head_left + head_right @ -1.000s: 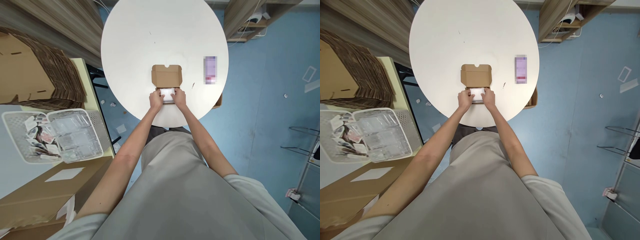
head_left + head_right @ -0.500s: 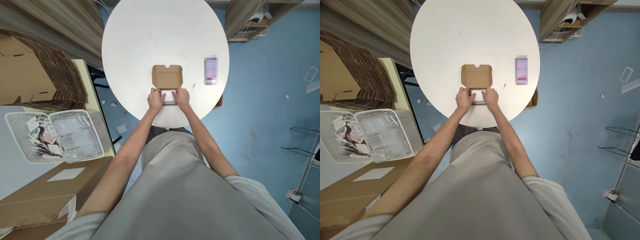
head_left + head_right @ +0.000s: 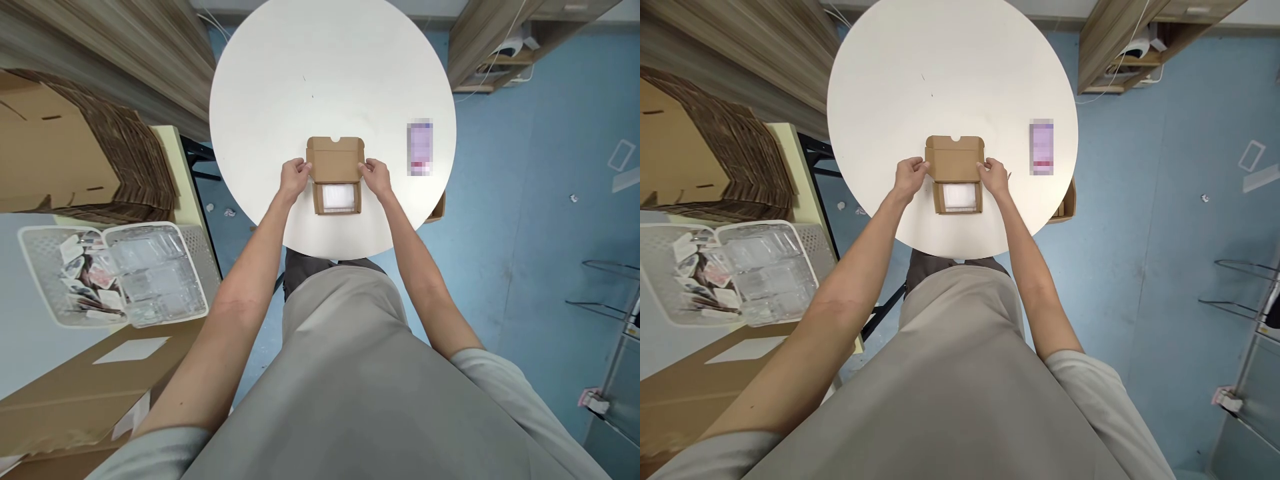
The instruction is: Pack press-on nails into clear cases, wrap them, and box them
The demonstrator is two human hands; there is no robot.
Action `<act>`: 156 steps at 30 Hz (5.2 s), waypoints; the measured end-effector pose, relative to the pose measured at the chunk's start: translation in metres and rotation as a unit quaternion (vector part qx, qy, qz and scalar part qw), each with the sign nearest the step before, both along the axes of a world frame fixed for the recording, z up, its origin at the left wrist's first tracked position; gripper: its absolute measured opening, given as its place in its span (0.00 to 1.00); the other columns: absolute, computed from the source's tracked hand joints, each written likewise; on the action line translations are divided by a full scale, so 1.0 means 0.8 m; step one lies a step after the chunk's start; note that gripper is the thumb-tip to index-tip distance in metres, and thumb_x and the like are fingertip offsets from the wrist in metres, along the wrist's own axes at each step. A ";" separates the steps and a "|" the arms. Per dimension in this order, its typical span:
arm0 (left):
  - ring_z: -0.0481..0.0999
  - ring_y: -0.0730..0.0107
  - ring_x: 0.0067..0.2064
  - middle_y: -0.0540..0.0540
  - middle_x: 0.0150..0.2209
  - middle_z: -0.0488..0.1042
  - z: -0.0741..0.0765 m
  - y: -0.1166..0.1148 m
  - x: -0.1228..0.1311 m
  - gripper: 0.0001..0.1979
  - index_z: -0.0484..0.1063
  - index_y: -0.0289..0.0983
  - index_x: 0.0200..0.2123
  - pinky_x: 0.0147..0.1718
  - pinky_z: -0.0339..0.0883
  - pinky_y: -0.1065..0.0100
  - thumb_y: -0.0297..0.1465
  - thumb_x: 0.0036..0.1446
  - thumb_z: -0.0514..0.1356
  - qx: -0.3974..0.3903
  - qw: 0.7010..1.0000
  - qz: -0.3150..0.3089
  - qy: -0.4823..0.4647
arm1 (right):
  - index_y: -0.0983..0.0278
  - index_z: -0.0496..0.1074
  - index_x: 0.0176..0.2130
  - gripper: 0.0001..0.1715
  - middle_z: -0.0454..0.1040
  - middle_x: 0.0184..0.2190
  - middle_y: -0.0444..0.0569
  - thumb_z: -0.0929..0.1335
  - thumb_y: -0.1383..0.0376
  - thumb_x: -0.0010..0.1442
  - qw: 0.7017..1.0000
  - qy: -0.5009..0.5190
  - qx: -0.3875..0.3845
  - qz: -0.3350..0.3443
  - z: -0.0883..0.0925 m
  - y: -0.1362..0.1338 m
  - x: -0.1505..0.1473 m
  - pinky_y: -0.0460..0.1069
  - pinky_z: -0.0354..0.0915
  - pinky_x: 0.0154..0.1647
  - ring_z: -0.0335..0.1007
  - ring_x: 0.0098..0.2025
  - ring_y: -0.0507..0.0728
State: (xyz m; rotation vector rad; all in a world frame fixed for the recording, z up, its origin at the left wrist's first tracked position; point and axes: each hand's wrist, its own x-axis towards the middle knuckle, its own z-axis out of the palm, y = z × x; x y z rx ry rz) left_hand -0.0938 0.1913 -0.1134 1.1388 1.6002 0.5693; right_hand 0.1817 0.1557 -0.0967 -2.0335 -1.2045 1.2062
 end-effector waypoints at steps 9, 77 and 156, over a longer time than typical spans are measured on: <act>0.81 0.49 0.66 0.30 0.64 0.81 0.010 -0.004 -0.004 0.26 0.73 0.32 0.70 0.70 0.74 0.46 0.36 0.74 0.63 -0.021 0.999 -0.034 -0.008 | 0.67 0.74 0.70 0.38 0.81 0.67 0.65 0.72 0.45 0.75 0.999 0.035 -0.009 0.012 0.010 0.000 -0.006 0.64 0.71 0.77 0.80 0.69 0.68; 0.88 0.43 0.54 0.40 0.52 0.90 0.055 -0.253 0.001 0.27 0.85 0.44 0.65 0.58 0.78 0.52 0.26 0.65 0.62 -0.032 0.971 -0.143 0.191 | 0.63 0.81 0.64 0.25 0.86 0.59 0.60 0.70 0.54 0.76 0.981 -0.078 -0.051 0.172 0.048 -0.234 -0.016 0.62 0.80 0.60 0.86 0.54 0.69; 0.88 0.58 0.37 0.41 0.36 0.88 0.039 -0.171 -0.009 0.22 0.87 0.37 0.41 0.41 0.82 0.61 0.52 0.61 0.75 -0.046 0.998 0.048 0.007 | 0.60 0.81 0.36 0.37 0.87 0.38 0.52 0.82 0.32 0.55 0.985 0.137 -0.042 -0.091 0.048 -0.165 0.009 0.60 0.84 0.57 0.87 0.44 0.63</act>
